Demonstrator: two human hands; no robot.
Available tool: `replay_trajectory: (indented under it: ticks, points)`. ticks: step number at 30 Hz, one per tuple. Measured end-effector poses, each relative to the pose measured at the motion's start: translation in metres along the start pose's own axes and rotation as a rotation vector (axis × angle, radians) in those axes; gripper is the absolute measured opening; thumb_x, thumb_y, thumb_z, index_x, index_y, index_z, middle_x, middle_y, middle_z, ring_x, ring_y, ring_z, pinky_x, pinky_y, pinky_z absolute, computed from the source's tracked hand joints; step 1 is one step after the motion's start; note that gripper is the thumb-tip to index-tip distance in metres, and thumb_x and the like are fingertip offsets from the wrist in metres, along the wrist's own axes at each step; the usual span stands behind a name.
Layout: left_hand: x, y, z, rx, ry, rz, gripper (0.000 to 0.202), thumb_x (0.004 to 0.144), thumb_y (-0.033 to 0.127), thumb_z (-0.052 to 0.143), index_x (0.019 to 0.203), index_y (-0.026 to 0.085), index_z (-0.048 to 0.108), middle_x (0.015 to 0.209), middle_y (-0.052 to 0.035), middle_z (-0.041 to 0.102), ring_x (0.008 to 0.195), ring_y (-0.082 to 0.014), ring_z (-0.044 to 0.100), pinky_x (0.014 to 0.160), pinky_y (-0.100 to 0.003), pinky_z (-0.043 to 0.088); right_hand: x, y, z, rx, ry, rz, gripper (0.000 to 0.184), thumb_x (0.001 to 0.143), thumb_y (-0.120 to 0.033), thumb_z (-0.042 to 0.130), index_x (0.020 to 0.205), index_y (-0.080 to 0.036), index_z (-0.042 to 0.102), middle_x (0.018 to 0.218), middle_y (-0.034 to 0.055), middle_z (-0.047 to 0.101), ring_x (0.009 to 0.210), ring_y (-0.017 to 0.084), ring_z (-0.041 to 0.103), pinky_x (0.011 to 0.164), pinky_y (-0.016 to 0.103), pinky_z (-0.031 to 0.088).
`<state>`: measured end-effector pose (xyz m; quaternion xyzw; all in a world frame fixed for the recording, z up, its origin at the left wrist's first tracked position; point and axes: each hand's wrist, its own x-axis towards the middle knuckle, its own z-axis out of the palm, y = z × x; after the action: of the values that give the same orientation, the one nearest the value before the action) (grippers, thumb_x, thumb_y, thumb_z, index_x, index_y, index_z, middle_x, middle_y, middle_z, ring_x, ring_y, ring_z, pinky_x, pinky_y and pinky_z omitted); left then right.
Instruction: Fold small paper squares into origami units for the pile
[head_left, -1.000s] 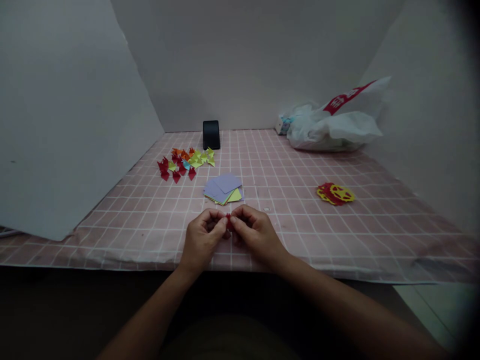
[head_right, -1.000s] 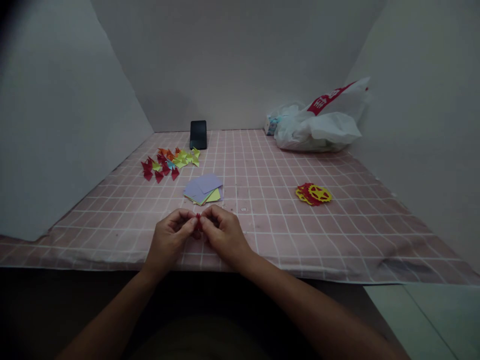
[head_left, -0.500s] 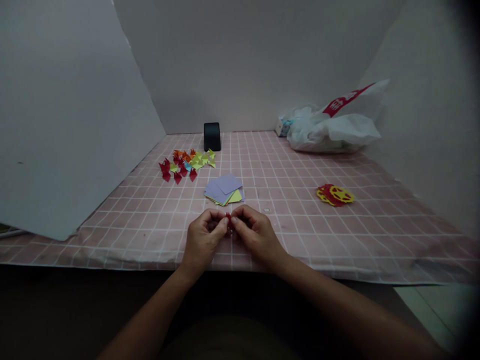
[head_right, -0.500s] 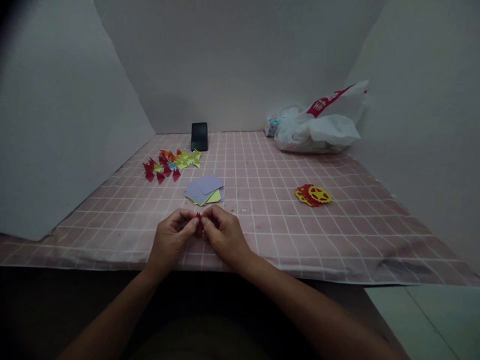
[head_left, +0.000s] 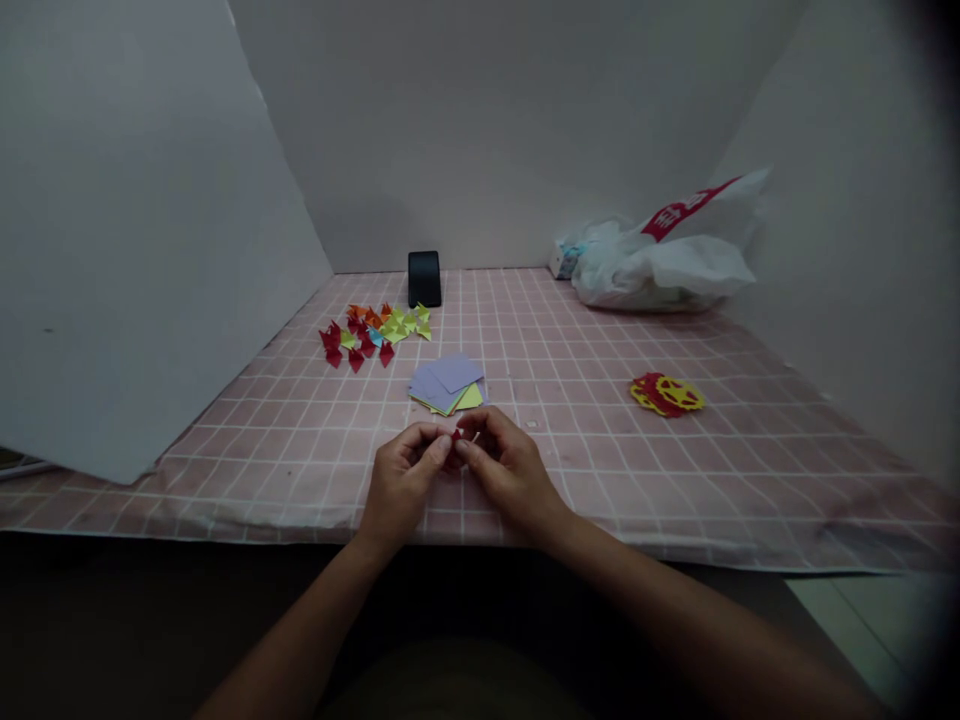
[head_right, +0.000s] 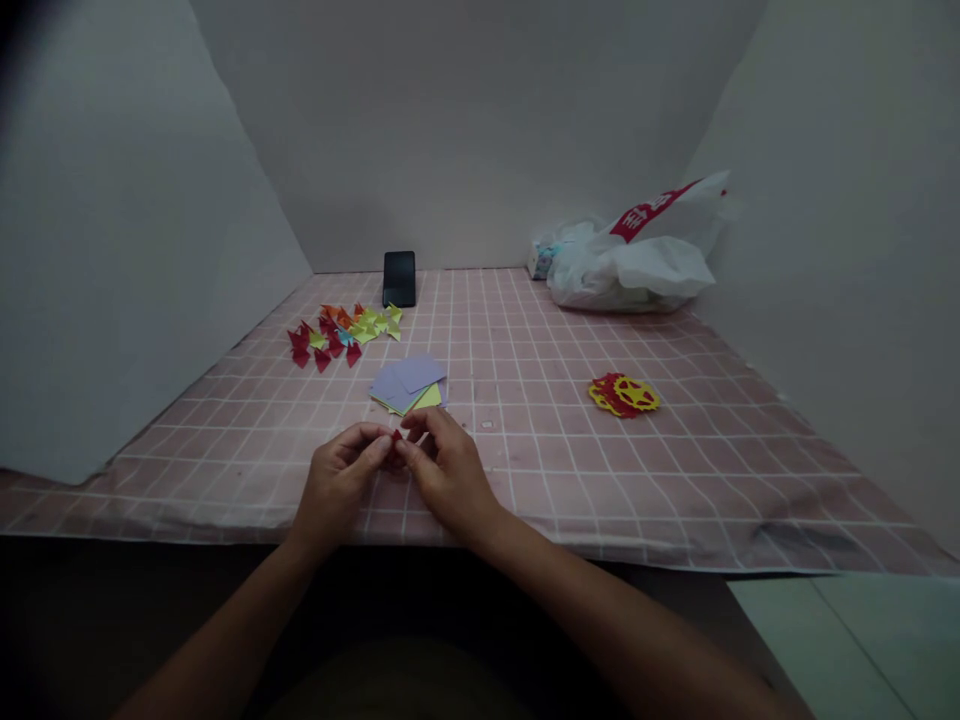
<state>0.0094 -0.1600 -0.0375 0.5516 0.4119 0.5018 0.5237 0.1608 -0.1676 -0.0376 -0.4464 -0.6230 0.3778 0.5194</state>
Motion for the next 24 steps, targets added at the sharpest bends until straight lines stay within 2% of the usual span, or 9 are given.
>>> replay_trajectory:
  ticks: [1,5,10,13,16,20,24]
  points:
    - [-0.0002,-0.0001,-0.0001,-0.01,-0.007,0.0,0.014,0.085,0.03,0.069,0.086,0.016,0.07,0.076,-0.0002,0.07,0.068,-0.0125,0.065,0.069,-0.024,0.053,-0.0001,-0.0002,-0.0002,-0.011,-0.009,-0.002,0.002,0.088,-0.019,0.06,0.089,-0.02,0.059,0.084,0.0019,0.061,0.076,0.016,0.057,0.07,0.029,0.046]
    - [0.0013,-0.0015,-0.0011,-0.051,-0.014,-0.033,0.016,0.08,0.03,0.074,0.086,0.016,0.07,0.079,-0.0008,0.07,0.07,-0.0134,0.066,0.07,-0.025,0.054,-0.0006,-0.0005,-0.0005,-0.018,-0.027,0.006,0.01,0.089,-0.019,0.058,0.08,-0.02,0.057,0.078,0.0008,0.06,0.075,0.016,0.057,0.07,0.028,0.046]
    - [0.0018,-0.0009,-0.0041,-0.051,-0.037,-0.026,0.016,0.082,0.03,0.072,0.078,0.015,0.066,0.066,0.0002,0.067,0.062,-0.0125,0.064,0.065,-0.024,0.053,-0.0013,-0.0027,-0.0001,0.002,-0.081,-0.015,0.011,0.089,-0.017,0.056,0.079,-0.021,0.057,0.077,0.0001,0.061,0.071,0.015,0.056,0.068,0.028,0.045]
    - [-0.0007,0.0005,-0.003,0.004,-0.011,0.002,0.017,0.083,0.031,0.071,0.077,0.016,0.064,0.063,0.0011,0.065,0.059,-0.0122,0.063,0.061,-0.023,0.051,-0.0024,-0.0046,-0.0004,0.008,-0.117,-0.035,0.014,0.091,-0.016,0.054,0.078,-0.021,0.055,0.074,-0.0003,0.06,0.069,0.014,0.056,0.067,0.027,0.045]
    - [-0.0022,0.0006,-0.0003,0.036,0.007,0.033,0.015,0.085,0.03,0.069,0.082,0.016,0.065,0.067,0.001,0.066,0.061,-0.0121,0.063,0.063,-0.024,0.052,-0.0041,-0.0046,-0.0008,0.006,-0.08,-0.064,0.014,0.092,-0.017,0.052,0.079,-0.021,0.054,0.073,-0.0005,0.059,0.066,0.014,0.055,0.065,0.027,0.044]
    - [-0.0026,0.0002,0.001,0.054,-0.036,0.018,0.013,0.086,0.028,0.068,0.083,0.016,0.065,0.066,0.0013,0.065,0.06,-0.0119,0.062,0.061,-0.023,0.051,-0.0049,-0.0023,-0.0006,0.002,-0.012,-0.052,0.01,0.092,-0.018,0.052,0.084,-0.021,0.056,0.076,0.0001,0.059,0.068,0.014,0.055,0.066,0.028,0.044]
    - [-0.0037,0.0013,0.0009,0.087,0.013,0.016,0.015,0.087,0.03,0.065,0.08,0.017,0.061,0.059,0.0031,0.061,0.054,-0.011,0.059,0.056,-0.022,0.048,-0.0035,-0.0022,-0.0003,0.039,-0.066,-0.032,0.007,0.091,-0.019,0.055,0.084,-0.021,0.056,0.078,0.0005,0.06,0.069,0.014,0.056,0.067,0.028,0.046]
